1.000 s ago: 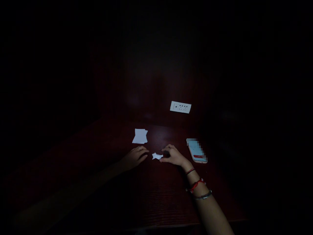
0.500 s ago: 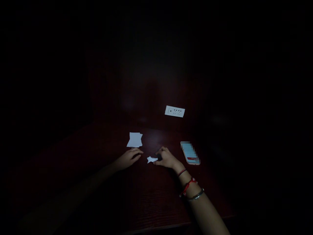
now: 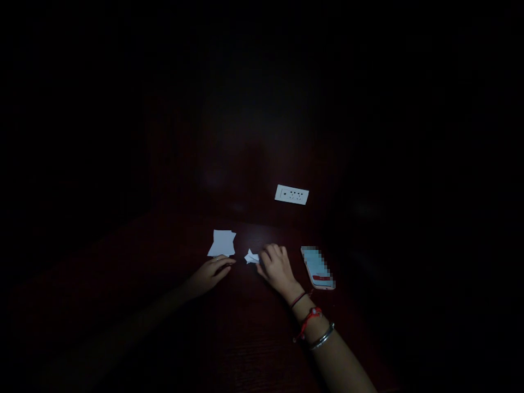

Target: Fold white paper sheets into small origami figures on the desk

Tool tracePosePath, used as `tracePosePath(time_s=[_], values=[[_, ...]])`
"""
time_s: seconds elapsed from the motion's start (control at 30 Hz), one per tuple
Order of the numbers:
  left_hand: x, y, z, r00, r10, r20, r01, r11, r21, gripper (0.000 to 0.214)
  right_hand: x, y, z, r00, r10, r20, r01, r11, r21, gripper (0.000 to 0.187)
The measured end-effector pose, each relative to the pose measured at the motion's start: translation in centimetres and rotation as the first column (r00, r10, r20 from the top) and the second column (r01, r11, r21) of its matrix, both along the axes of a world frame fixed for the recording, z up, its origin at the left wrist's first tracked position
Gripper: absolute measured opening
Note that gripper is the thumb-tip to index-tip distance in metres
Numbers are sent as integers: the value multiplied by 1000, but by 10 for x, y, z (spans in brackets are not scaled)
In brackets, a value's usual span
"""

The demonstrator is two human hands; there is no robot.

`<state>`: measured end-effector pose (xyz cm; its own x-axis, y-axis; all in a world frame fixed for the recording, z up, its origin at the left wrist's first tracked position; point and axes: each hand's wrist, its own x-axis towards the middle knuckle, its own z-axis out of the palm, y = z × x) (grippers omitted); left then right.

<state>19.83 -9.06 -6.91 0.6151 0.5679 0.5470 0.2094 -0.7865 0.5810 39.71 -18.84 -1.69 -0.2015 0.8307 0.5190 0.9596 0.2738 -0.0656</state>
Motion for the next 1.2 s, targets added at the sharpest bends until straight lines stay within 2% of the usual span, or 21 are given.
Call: tracePosePath(time_s=[0.07,0.13,0.23,0.37,0.47,0.57,0.63,0.8,0.97,1.2], values=[[0,0,2,999,30,45,-28,999,-35,23,0,2,4,998,-57,18,54,987,148,25],[5,1,5,993,59,98,-52,996,-74,23,0,6,5,992,-124,-13,122,952,281,25],[26,4,13,978,102,184,-77,988,-137,26,-3,15,4,981,-172,-85,191,914,358,25],[60,9,25,948,139,285,-91,980,-176,22,-9,18,2,978,-164,-126,198,918,343,26],[71,11,29,932,152,329,-91,977,-192,14,-12,15,-1,978,-137,-157,179,940,291,26],[71,15,27,921,158,357,-85,974,-211,14,-14,14,-7,970,-63,-234,121,963,241,27],[69,18,23,918,152,366,-73,973,-219,14,-14,16,-11,940,-20,-340,103,969,227,22],[70,19,14,929,117,351,-40,975,-219,13,-13,23,-17,768,41,-639,127,968,215,11],[71,15,9,935,115,334,-45,977,-210,12,-11,28,-22,727,53,-684,100,978,182,11],[75,9,6,952,80,297,-10,973,-231,7,-10,30,-27,703,12,-711,165,970,179,10]])
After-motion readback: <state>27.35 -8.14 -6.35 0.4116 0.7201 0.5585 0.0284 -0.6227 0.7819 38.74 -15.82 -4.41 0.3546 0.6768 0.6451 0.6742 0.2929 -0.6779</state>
